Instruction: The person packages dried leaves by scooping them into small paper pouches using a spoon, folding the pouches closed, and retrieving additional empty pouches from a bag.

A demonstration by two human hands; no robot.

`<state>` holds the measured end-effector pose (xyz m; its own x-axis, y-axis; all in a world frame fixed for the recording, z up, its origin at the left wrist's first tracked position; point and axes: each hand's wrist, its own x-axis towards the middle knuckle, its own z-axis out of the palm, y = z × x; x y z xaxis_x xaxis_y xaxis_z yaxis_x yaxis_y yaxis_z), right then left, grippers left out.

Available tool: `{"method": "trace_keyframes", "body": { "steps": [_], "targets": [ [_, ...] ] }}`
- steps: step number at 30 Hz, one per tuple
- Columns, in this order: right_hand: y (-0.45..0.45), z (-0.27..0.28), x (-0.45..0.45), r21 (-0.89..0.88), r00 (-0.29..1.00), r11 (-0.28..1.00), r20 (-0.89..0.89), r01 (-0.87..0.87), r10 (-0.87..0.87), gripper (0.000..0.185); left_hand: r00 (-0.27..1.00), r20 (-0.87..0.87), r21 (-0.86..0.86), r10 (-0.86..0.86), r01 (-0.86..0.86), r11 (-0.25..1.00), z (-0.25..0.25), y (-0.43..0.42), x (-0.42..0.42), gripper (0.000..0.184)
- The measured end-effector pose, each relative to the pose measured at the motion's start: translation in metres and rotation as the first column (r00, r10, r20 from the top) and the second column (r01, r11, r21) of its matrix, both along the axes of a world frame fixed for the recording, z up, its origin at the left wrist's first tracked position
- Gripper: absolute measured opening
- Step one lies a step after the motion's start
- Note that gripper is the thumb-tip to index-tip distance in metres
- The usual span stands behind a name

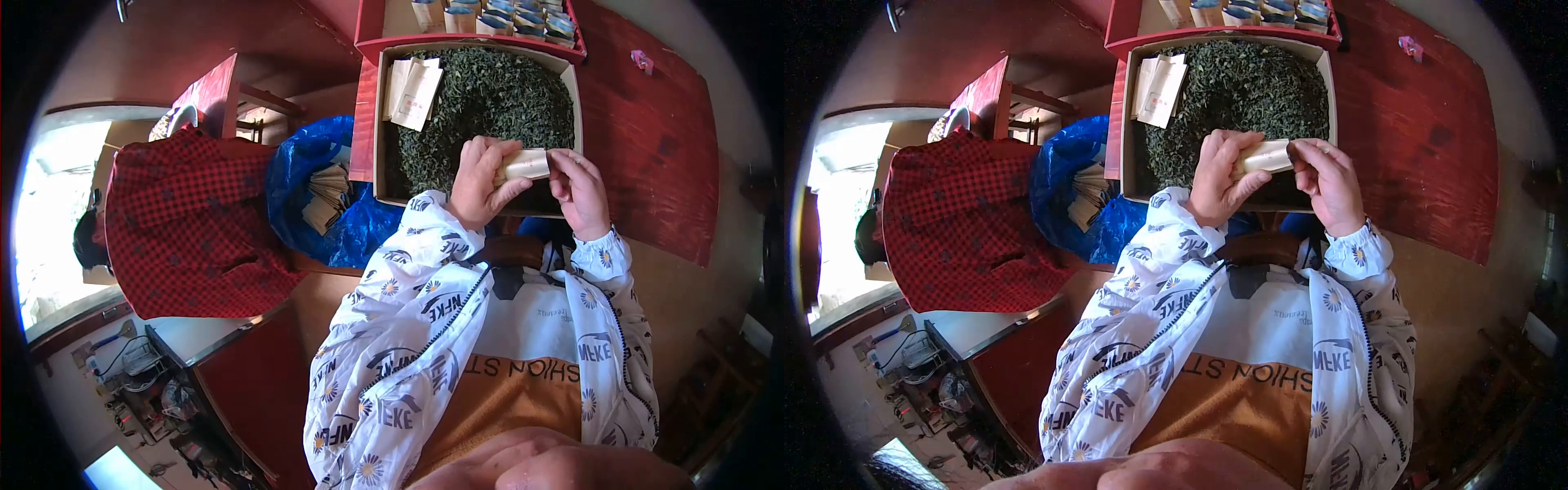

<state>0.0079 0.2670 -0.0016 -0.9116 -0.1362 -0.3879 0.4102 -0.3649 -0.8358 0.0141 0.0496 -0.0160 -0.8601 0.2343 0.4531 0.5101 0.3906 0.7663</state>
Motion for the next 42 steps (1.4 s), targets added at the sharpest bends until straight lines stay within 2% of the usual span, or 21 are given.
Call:
{"method": "trace_keyframes", "body": {
  "steps": [2,4,6,8,10,12,14,16,18,21,26,30,31,38,40,42],
  "targets": [
    [0.002,0.001,-0.002,-0.005,0.999,1.0,-0.047,-0.013,0.013,0.019,0.999,-0.023,-0.062,0.027,-0.028,0.998,0.003,0.001,-0.001,0.062],
    [0.003,0.002,-0.001,0.062,0.994,0.998,-0.104,0.024,-0.018,0.019,0.998,-0.046,-0.122,0.05,-0.056,0.991,0.009,0.001,0.0,0.06],
    [0.002,0.007,-0.002,0.101,0.99,0.994,-0.138,0.038,-0.024,0.019,0.98,-0.157,-0.343,0.118,-0.167,0.925,0.023,-0.001,0.002,0.061],
    [0.002,0.009,-0.003,0.139,0.984,0.989,-0.175,0.059,-0.034,0.019,0.976,-0.175,-0.343,0.133,-0.187,0.92,0.025,-0.001,0.001,0.064],
    [0.0,0.005,-0.001,0.15,0.99,0.988,-0.138,0.022,-0.001,0.021,0.965,-0.171,-0.476,0.2,-0.258,0.841,0.02,-0.007,0.004,0.07],
    [-0.002,0.003,0.0,0.145,0.991,0.989,-0.133,0.026,-0.006,0.021,0.959,-0.194,-0.429,0.205,-0.271,0.862,0.014,-0.007,0.001,0.072],
    [-0.006,0.003,0.001,0.168,0.985,0.984,-0.17,0.054,-0.025,0.02,0.99,-0.048,-0.347,0.133,-0.142,0.927,0.01,-0.009,-0.003,0.067],
    [-0.008,0.005,0.002,0.158,0.985,0.986,-0.167,0.058,-0.032,0.02,0.995,0.003,-0.324,0.1,-0.094,0.942,0.011,-0.01,-0.004,0.062],
    [-0.009,0.004,0.001,0.052,0.993,0.997,-0.102,0.065,-0.059,0.02,0.991,0.118,-0.286,0.065,-0.029,0.958,0.014,-0.011,-0.004,0.063],
    [-0.008,0.002,-0.002,-0.035,0.997,0.996,-0.016,0.079,-0.08,0.019,0.996,0.088,-0.236,0.003,0.018,0.972,0.011,-0.017,-0.008,0.064],
    [-0.007,0.0,0.0,-0.05,0.996,0.995,-0.029,0.087,-0.089,0.019,0.997,0.054,-0.174,-0.057,0.066,0.983,0.005,-0.019,-0.012,0.058],
    [-0.005,0.005,0.002,0.033,0.989,0.998,-0.136,0.055,-0.05,0.019,0.99,0.116,-0.117,-0.076,0.089,0.989,0.013,-0.018,-0.01,0.058],
    [-0.005,0.007,0.002,0.058,0.986,0.998,-0.161,0.04,-0.03,0.019,0.984,0.16,-0.043,-0.083,0.091,0.995,0.012,-0.016,-0.01,0.061],
    [-0.011,0.018,0.005,0.169,0.978,0.985,-0.199,-0.022,0.056,0.021,0.976,0.215,-0.04,-0.034,0.044,0.998,0.014,-0.018,-0.004,0.064],
    [-0.012,0.02,0.006,0.297,0.949,0.954,-0.29,-0.038,0.128,0.023,0.975,0.223,-0.091,-0.009,0.03,0.995,0.018,-0.02,-0.002,0.062],
    [-0.013,0.022,0.006,0.307,0.937,0.951,-0.315,-0.049,0.15,0.023,0.965,0.261,-0.067,-0.002,0.02,0.998,0.015,-0.021,-0.002,0.061]
  ]
}}
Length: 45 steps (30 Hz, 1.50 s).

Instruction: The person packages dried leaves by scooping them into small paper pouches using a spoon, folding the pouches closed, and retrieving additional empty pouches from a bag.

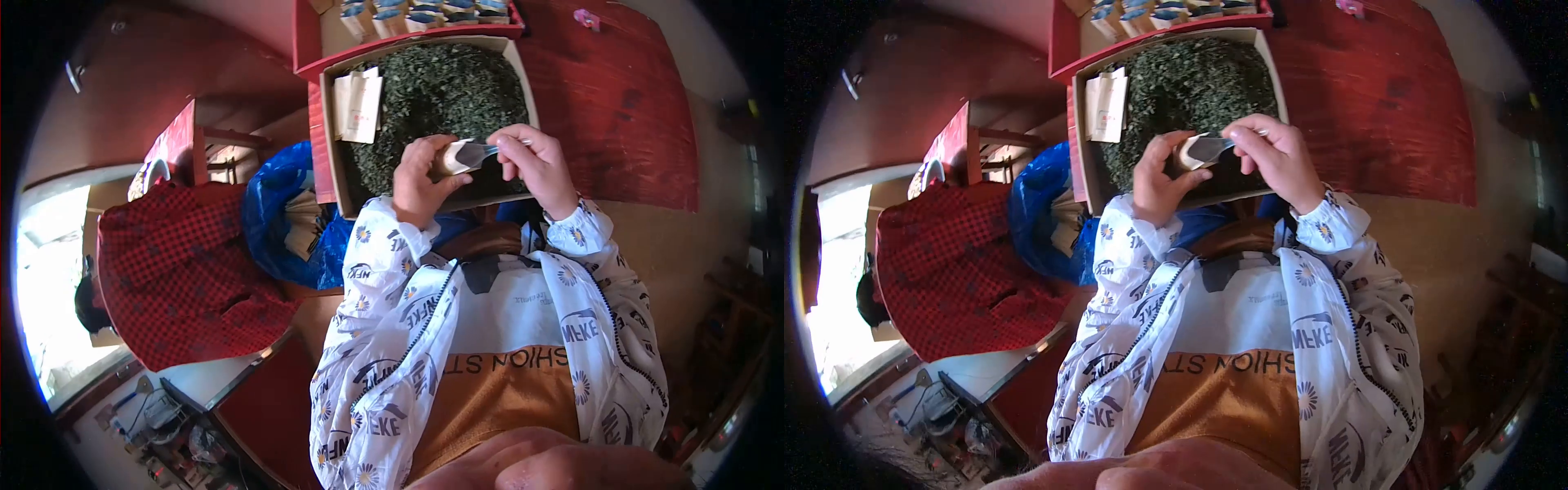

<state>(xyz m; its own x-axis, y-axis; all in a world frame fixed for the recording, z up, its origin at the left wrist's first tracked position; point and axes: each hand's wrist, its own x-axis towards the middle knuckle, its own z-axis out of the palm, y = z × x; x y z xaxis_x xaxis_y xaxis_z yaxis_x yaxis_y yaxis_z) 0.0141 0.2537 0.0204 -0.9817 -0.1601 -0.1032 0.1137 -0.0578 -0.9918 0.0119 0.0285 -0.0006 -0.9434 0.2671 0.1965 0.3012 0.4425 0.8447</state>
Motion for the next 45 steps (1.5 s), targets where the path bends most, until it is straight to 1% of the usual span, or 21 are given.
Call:
{"method": "trace_keyframes", "body": {
  "steps": [2,5,7,9,11,13,14,16,17,18,20,23,27,29,30,32,33,40,42,43,45],
  "targets": [
    [0.003,0.006,0.0,0.001,0.998,1.0,-0.063,-0.008,0.008,0.023,1.0,0.015,0.042,0.005,-0.005,0.999,-0.005,-0.001,0.001,0.061],
    [0.011,0.011,-0.005,0.008,0.99,0.995,-0.102,0.102,-0.1,0.023,0.997,0.048,0.225,0.055,-0.065,0.972,-0.014,-0.003,-0.001,0.061],
    [0.016,0.009,-0.01,0.016,0.977,0.988,-0.156,0.151,-0.146,0.023,0.995,0.067,0.27,0.074,-0.089,0.959,-0.018,-0.014,-0.002,0.061],
    [0.013,0.007,-0.012,0.162,0.966,0.974,-0.229,0.162,-0.122,0.021,0.989,0.127,0.398,0.073,-0.118,0.91,-0.014,-0.022,-0.002,0.06],
    [0.006,0.001,-0.017,0.22,0.958,0.961,-0.267,0.165,-0.104,0.02,0.988,0.123,0.406,0.091,-0.134,0.904,-0.009,-0.027,-0.001,0.06],
    [-0.005,-0.008,-0.023,0.485,0.78,0.833,-0.616,0.268,0.108,0.016,0.981,0.172,0.481,0.09,-0.163,0.861,-0.008,-0.03,0.001,0.061],
    [-0.011,-0.009,-0.024,0.48,0.778,0.838,-0.618,0.261,0.112,0.016,0.98,0.17,0.476,0.1,-0.17,0.863,-0.01,-0.03,0.001,0.061],
    [-0.024,-0.012,-0.025,0.671,0.733,0.68,-0.616,0.295,0.29,0.013,0.985,0.131,0.476,0.114,-0.163,0.864,-0.012,-0.029,0.001,0.062],
    [-0.029,-0.014,-0.026,0.713,0.757,0.651,-0.569,0.26,0.32,0.011,0.979,0.171,0.493,0.109,-0.181,0.851,-0.013,-0.029,0.002,0.063],
    [-0.031,-0.019,-0.027,0.709,0.754,0.657,-0.572,0.255,0.324,0.011,0.983,0.138,0.47,0.123,-0.174,0.865,-0.015,-0.029,0.002,0.063],
    [-0.033,-0.03,-0.029,0.776,0.785,0.62,-0.454,0.116,0.421,0.01,0.986,0.107,0.464,0.129,-0.165,0.871,-0.018,-0.03,0.002,0.063],
    [-0.038,-0.039,-0.027,0.713,0.823,0.701,-0.394,-0.008,0.41,0.014,0.98,0.127,0.463,0.152,-0.194,0.865,-0.023,-0.03,0.002,0.061],
    [-0.037,-0.034,-0.028,0.709,0.878,0.696,-0.254,-0.116,0.406,0.014,0.98,0.088,0.44,0.178,-0.199,0.876,-0.025,-0.023,0.0,0.059],
    [-0.034,-0.029,-0.031,0.482,0.961,0.831,0.116,-0.277,0.253,0.018,0.977,0.002,0.389,0.214,-0.198,0.9,-0.026,-0.016,-0.001,0.059],
    [-0.031,-0.023,-0.032,0.482,0.96,0.831,0.115,-0.279,0.255,0.018,0.976,0.002,0.389,0.216,-0.2,0.899,-0.026,-0.013,-0.001,0.059],
    [-0.023,-0.011,-0.031,0.396,0.989,0.91,0.124,-0.121,0.077,0.021,0.965,-0.023,0.314,0.261,-0.241,0.918,-0.026,-0.008,0.0,0.06],
    [-0.016,-0.015,-0.034,0.314,0.988,0.944,0.142,-0.098,0.056,0.022,0.962,0.011,0.328,0.273,-0.261,0.908,-0.029,-0.006,0.0,0.06],
    [0.015,0.027,-0.03,0.233,0.994,0.969,0.049,0.083,-0.097,0.026,0.956,-0.01,0.272,0.293,-0.279,0.921,-0.026,-0.007,0.001,0.061],
    [0.014,0.034,-0.027,0.2,0.989,0.969,-0.023,0.145,-0.144,0.026,0.966,-0.098,0.136,0.24,-0.226,0.965,-0.018,-0.009,0.002,0.056],
    [0.012,0.037,-0.026,0.166,0.989,0.975,-0.052,0.148,-0.141,0.026,0.965,-0.101,0.133,0.243,-0.229,0.964,-0.02,-0.009,0.002,0.056],
    [0.006,0.043,-0.022,0.165,0.989,0.976,-0.066,0.138,-0.129,0.026,0.973,-0.046,0.239,0.227,-0.21,0.948,-0.022,-0.007,0.001,0.057]
  ]
}}
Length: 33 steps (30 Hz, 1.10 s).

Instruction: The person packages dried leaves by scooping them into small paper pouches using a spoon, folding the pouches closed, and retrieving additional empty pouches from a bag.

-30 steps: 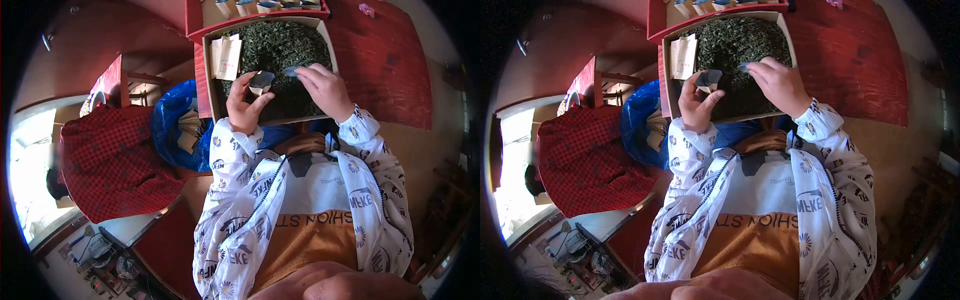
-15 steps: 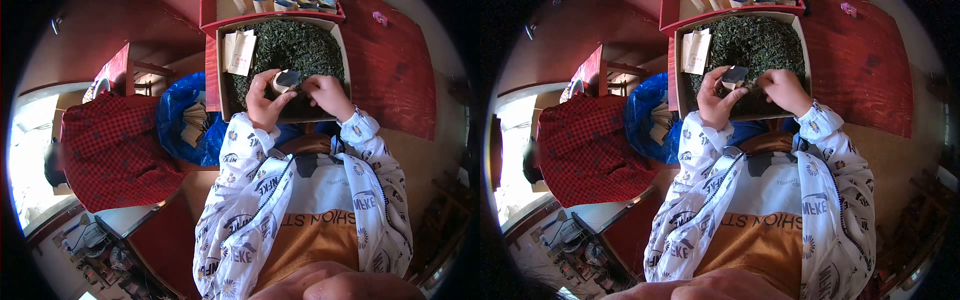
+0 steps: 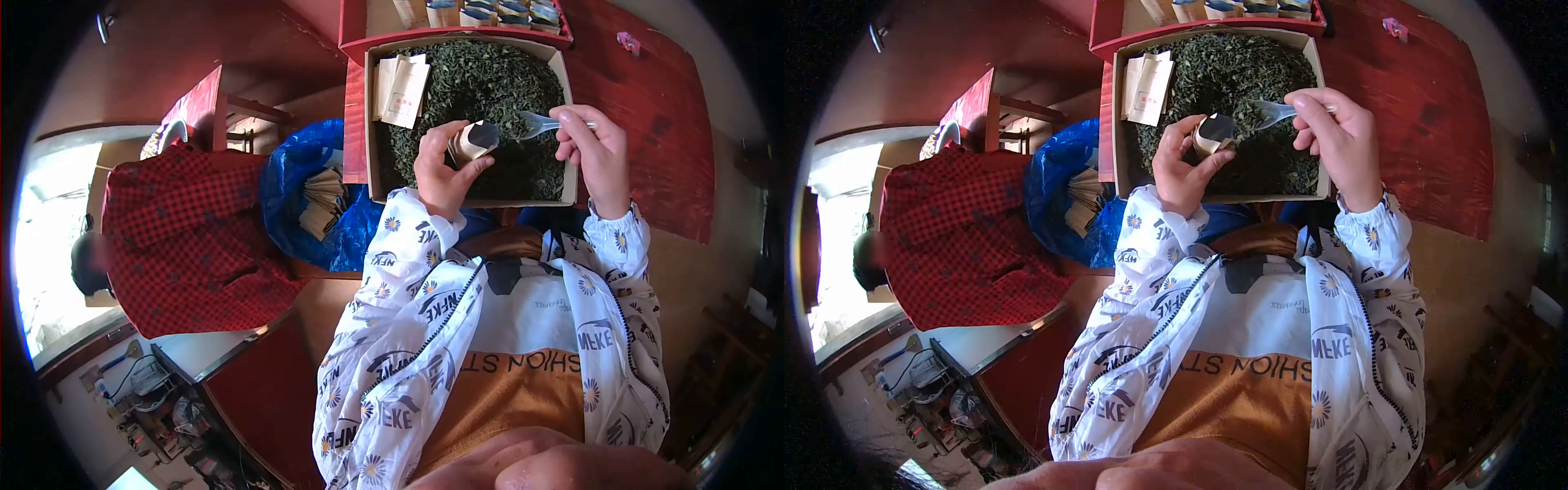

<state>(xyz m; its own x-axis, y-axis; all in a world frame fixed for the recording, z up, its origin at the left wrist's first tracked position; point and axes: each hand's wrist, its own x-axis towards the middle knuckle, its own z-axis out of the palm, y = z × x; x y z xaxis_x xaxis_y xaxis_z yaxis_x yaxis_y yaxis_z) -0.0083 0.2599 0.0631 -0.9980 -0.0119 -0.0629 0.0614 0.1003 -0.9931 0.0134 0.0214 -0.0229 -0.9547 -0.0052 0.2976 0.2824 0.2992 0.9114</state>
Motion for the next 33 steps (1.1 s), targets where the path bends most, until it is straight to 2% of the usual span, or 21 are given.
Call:
{"method": "trace_keyframes", "body": {
  "steps": [3,4,5,7,8,9,11,12,13,15,17,19,20,24,26,27,29,33],
  "targets": [
    [-0.009,0.002,0.003,0.015,0.999,1.0,-0.03,-0.02,0.021,0.026,1.0,-0.025,-0.108,0.01,-0.012,0.994,0.005,-0.001,0.001,0.059],
    [-0.013,0.001,0.004,0.027,0.999,0.999,-0.045,-0.027,0.028,0.026,1.0,0.018,-0.024,-0.002,0.002,1.0,-0.002,0.0,0.001,0.061],
    [-0.017,-0.001,0.005,0.026,0.998,0.999,-0.047,-0.032,0.033,0.026,1.0,0.017,-0.025,0.003,-0.003,1.0,-0.003,0.001,0.0,0.061],
    [-0.024,-0.003,0.008,0.08,0.986,0.996,-0.156,-0.038,0.05,0.025,0.998,0.0,-0.001,0.068,-0.068,0.998,-0.003,0.002,0.0,0.064],
    [-0.027,-0.002,0.01,0.138,0.963,0.989,-0.257,-0.042,0.077,0.019,0.998,-0.001,0.0,0.07,-0.07,0.998,-0.005,0.002,-0.001,0.064],
    [-0.028,-0.002,0.01,0.139,0.963,0.989,-0.256,-0.043,0.078,0.019,0.998,-0.002,0.023,0.065,-0.065,0.998,-0.006,0.002,-0.001,0.065],
    [-0.031,-0.002,0.011,0.443,0.793,0.896,-0.552,0.019,0.256,0.014,0.998,-0.002,0.046,0.059,-0.059,0.997,-0.005,0.002,-0.001,0.065],
    [-0.034,-0.002,0.012,0.503,0.718,0.863,-0.62,0.054,0.316,0.018,0.997,-0.007,0.028,0.072,-0.072,0.997,-0.001,0.002,0.0,0.065],
    [-0.035,0.0,0.012,0.504,0.72,0.862,-0.618,0.054,0.316,0.018,0.996,-0.012,0.01,0.084,-0.084,0.996,0.002,0.003,0.0,0.065],
    [-0.034,0.004,0.014,0.58,0.62,0.814,-0.649,0.026,0.442,0.02,0.997,0.005,0.058,0.071,-0.071,0.996,-0.004,0.002,-0.001,0.065],
    [-0.028,0.005,0.013,0.575,0.596,0.817,-0.67,0.038,0.443,0.023,0.998,0.028,0.11,0.053,-0.056,0.992,-0.008,0.002,-0.001,0.065],
    [-0.023,0.004,0.011,0.48,0.647,0.867,-0.705,0.136,0.289,0.023,0.997,-0.014,0.068,0.079,-0.077,0.995,-0.009,0.0,-0.001,0.064],
    [-0.022,0.003,0.009,0.428,0.701,0.894,-0.678,0.131,0.222,0.021,0.998,0.02,0.145,0.064,-0.066,0.987,-0.01,0.001,-0.002,0.063],
    [-0.014,-0.027,-0.001,0.522,0.784,0.849,-0.561,0.086,0.265,0.018,0.997,0.053,0.211,0.054,-0.064,0.975,-0.01,0.002,0.0,0.061],
    [-0.015,-0.043,0.0,0.678,0.805,0.734,-0.457,0.039,0.38,0.014,0.995,0.088,0.3,0.049,-0.074,0.951,-0.01,0.003,0.0,0.063],
    [-0.016,-0.047,0.002,0.679,0.806,0.733,-0.454,0.037,0.379,0.014,0.995,0.091,0.3,0.049,-0.074,0.951,-0.01,0.002,0.0,0.063],
    [-0.02,-0.054,0.004,0.775,0.829,0.632,-0.348,-0.008,0.438,0.011,0.996,0.037,0.178,0.078,-0.083,0.981,-0.01,0.001,0.0,0.064],
    [-0.023,-0.067,0.007,0.768,0.837,0.631,-0.274,-0.105,0.473,0.011,0.997,0.067,0.251,0.047,-0.063,0.966,-0.011,0.002,0.0,0.064]
  ]
}}
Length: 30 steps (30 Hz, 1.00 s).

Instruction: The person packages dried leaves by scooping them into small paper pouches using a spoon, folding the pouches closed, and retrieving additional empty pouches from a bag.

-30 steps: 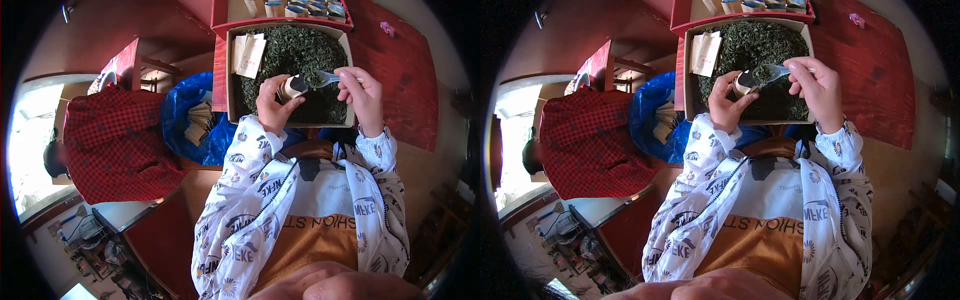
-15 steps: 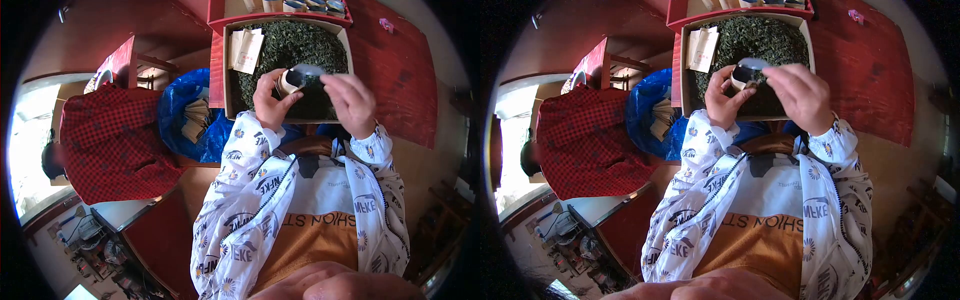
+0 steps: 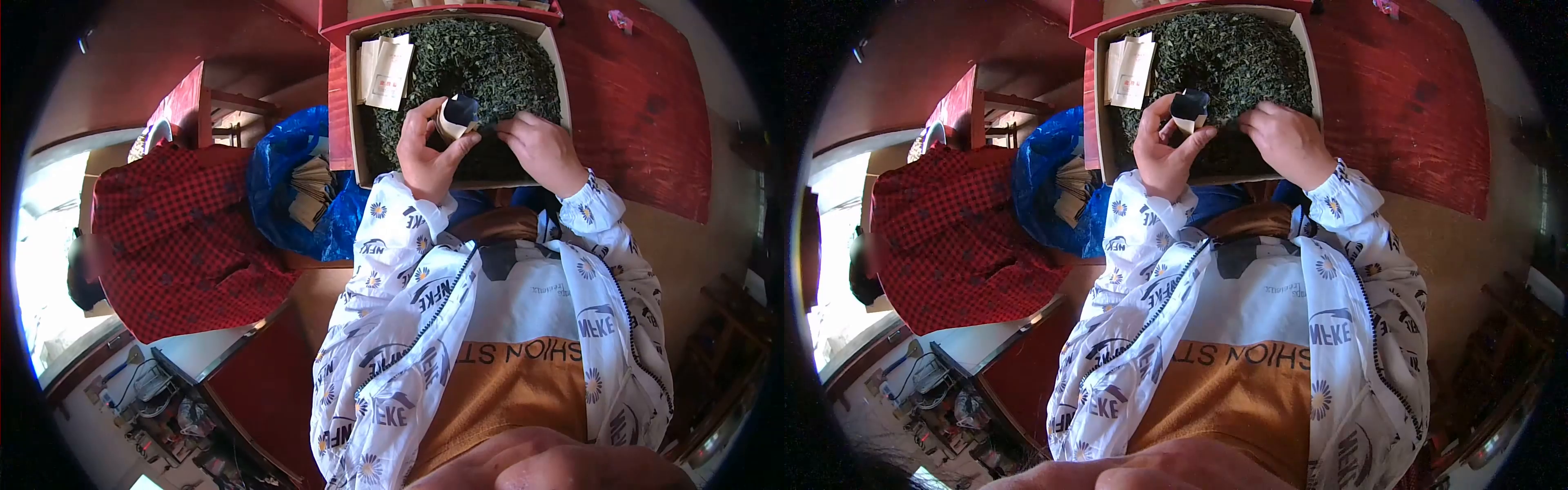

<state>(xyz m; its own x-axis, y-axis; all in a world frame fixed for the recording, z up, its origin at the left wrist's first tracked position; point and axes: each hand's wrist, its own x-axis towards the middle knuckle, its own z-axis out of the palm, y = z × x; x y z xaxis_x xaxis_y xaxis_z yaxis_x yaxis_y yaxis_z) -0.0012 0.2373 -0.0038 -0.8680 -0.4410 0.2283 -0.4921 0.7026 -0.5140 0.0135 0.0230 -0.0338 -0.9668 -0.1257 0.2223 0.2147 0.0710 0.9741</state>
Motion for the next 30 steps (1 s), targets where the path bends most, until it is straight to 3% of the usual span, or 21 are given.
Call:
{"method": "trace_keyframes", "body": {
  "steps": [2,7,9,12,16,25,28,30],
  "targets": [
    [-0.002,-0.005,0.0,-0.068,0.999,0.998,0.048,-0.01,0.013,0.012,0.998,-0.059,-0.103,0.014,-0.02,0.994,-0.001,-0.001,-0.002,0.063],
    [-0.004,-0.007,-0.004,-0.169,0.991,0.986,0.132,0.004,0.018,0.015,0.997,-0.072,-0.11,0.023,-0.031,0.993,0.0,0.0,-0.001,0.061],
    [-0.006,0.005,-0.002,-0.29,0.819,0.917,0.57,0.275,-0.066,0.018,0.996,-0.085,-0.137,0.028,-0.04,0.99,-0.001,-0.001,0.0,0.061],
    [0.003,0.0,-0.007,-0.308,0.805,0.888,0.584,0.341,-0.107,0.023,0.998,-0.063,-0.106,0.023,-0.03,0.994,0.0,0.0,0.0,0.061],
    [0.018,0.021,-0.014,-0.421,0.729,0.755,0.677,0.502,-0.107,0.025,0.997,-0.078,-0.144,0.024,-0.035,0.989,0.002,0.001,0.0,0.063],
    [0.018,0.065,0.0,-0.659,0.864,0.597,0.488,0.457,-0.122,0.027,0.997,-0.075,-0.274,0.018,-0.038,0.961,0.012,0.001,0.002,0.067],
    [0.005,0.068,0.009,-0.677,0.932,0.652,0.335,0.342,-0.14,0.023,0.997,-0.078,-0.261,0.012,-0.032,0.965,0.01,0.001,0.001,0.068],
    [0.001,0.068,0.012,-0.611,0.994,0.785,0.068,0.105,-0.08,0.019,0.997,-0.076,-0.229,0.004,-0.021,0.973,0.01,0.001,0.002,0.068]
  ]
}}
